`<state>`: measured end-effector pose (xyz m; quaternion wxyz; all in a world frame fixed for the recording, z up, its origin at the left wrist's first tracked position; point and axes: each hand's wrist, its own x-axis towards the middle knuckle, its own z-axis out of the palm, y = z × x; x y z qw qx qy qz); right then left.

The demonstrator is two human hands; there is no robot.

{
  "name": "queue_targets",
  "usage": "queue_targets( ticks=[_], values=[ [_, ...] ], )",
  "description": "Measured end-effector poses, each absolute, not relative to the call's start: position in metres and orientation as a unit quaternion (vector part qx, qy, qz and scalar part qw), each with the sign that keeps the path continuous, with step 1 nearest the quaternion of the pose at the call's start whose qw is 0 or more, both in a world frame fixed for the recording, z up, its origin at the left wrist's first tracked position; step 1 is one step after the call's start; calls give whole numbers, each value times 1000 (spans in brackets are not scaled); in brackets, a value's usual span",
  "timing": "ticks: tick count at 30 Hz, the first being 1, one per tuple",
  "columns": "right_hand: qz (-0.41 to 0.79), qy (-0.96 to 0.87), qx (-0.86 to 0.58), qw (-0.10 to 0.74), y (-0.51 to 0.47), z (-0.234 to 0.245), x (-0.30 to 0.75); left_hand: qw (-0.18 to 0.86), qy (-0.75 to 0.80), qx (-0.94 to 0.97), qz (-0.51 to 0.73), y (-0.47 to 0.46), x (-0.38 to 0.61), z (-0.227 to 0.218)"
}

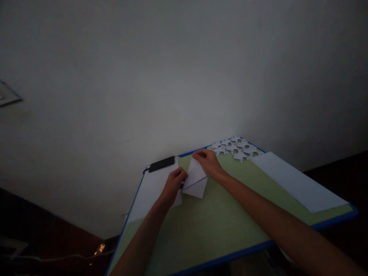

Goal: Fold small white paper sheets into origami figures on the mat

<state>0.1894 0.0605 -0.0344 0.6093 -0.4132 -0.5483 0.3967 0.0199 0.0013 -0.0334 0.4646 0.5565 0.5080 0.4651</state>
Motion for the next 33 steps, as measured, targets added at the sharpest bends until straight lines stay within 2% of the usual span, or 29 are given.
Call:
queue_targets(
  ticks=[22,33],
  values=[
    [367,-503,-460,633,77,-35,213,519,496,585,378,-6,15,-26],
    [383,-458,-459,658,89,-43,224,551,482,530,427,0,13,-30]
  ],
)
